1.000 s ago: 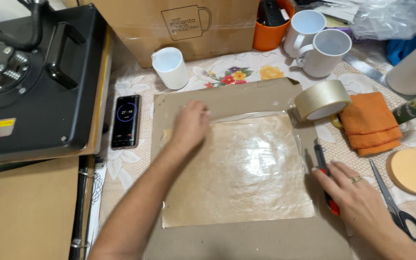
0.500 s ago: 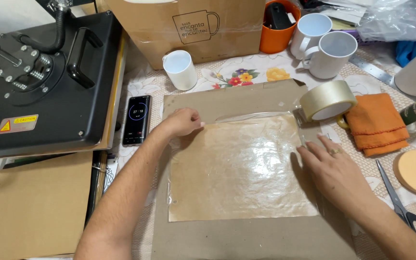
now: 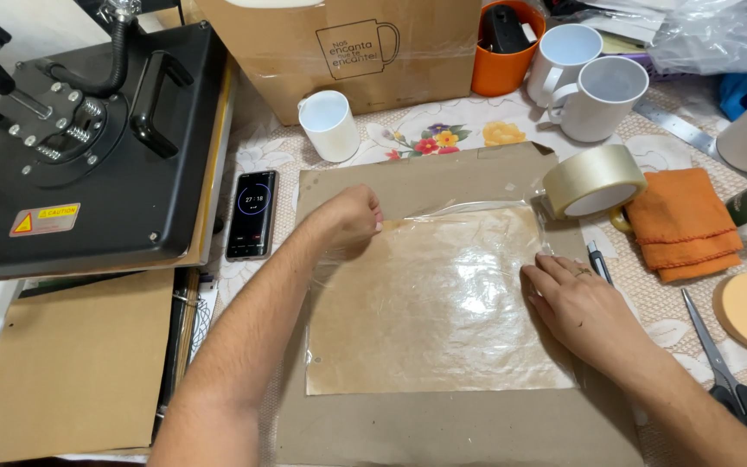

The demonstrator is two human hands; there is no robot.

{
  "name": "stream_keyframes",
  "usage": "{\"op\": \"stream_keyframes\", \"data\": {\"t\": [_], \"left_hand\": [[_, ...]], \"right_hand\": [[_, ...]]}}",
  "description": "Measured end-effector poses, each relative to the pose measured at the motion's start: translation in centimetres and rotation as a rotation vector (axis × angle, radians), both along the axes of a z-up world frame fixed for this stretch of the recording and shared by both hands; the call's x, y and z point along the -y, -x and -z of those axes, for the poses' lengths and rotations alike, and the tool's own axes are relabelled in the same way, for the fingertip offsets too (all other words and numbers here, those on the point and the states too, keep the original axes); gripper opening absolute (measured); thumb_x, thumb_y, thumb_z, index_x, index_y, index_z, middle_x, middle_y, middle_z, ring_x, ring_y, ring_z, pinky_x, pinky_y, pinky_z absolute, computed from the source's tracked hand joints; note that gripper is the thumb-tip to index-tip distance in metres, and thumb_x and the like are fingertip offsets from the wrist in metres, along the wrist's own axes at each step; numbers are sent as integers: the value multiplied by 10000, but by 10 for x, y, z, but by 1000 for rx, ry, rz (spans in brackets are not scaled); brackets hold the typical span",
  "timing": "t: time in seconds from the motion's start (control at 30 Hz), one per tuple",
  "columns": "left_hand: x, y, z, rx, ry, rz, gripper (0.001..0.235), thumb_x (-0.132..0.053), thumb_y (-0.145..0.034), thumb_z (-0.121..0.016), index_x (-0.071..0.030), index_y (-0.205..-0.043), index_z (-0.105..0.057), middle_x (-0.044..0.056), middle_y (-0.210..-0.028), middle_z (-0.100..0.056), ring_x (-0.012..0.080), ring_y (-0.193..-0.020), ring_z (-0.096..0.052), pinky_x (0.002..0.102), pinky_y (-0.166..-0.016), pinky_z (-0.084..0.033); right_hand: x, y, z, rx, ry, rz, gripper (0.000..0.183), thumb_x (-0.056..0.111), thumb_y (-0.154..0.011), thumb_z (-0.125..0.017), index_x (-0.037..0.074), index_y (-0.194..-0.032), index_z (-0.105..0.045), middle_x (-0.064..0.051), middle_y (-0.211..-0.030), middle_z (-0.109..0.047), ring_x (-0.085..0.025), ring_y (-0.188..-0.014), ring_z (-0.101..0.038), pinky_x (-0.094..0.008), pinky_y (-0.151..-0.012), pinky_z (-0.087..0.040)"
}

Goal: The person applies clear packing tape to a sheet of brown paper placed on a cardboard surface. They use a utility knife to cut the tape and smooth it down, then use scissors to trim the excess tape from the edges of the paper.

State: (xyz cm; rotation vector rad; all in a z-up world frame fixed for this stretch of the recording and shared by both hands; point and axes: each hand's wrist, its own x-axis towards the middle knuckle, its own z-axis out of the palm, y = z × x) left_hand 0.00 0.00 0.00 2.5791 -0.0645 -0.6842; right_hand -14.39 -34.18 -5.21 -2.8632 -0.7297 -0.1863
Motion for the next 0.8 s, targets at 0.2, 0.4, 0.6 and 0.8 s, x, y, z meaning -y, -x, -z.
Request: {"op": "stream_keyframes", "data": {"t": [0.2, 0.4, 0.6, 0.8], "left_hand": [[-2, -8, -14, -150, -77, 80, 111, -154, -885, -543, -156, -781, -579, -3, -750, -615, 174, -717, -533, 334, -676, -460], [-13, -44, 20, -251, -46, 189, 65, -133, -854, -640, -142, -790, -637, -16, -769, -624, 141, -680, -521, 317, -583, -425], [-21, -47, 6, -363, 26, 151, 54, -137, -925, -640, -143, -872, -630, -17, -741, -526, 129, -657, -394, 284, -587, -326], [-29, -42, 12, -338, 134, 175, 57, -92, -899, -628, -135, -870, -649, -21, -819, -559, 143, -800, -454, 283, -716, -349]], "right_hand": [[4, -3, 2, 71, -4, -4, 316, 284, -927, -564, 115, -1191, -603, -170, -1288, -657, -379, -1077, -665, -459, -984, -502], [5, -4, -6, -26, 24, -10, 348, 311, -934, -546, 104, -1204, -616, -114, -1356, -632, -292, -1201, -638, -463, -1074, -463], [12, -6, -2, -79, -1, 12, 384, 329, -918, -572, 117, -1234, -620, -100, -1423, -589, -287, -1214, -628, -451, -1088, -455], [3, -5, -38, -192, -74, 101, 363, 320, -882, -640, 165, -1205, -693, -31, -1400, -622, -252, -1071, -714, -456, -880, -615]]}}
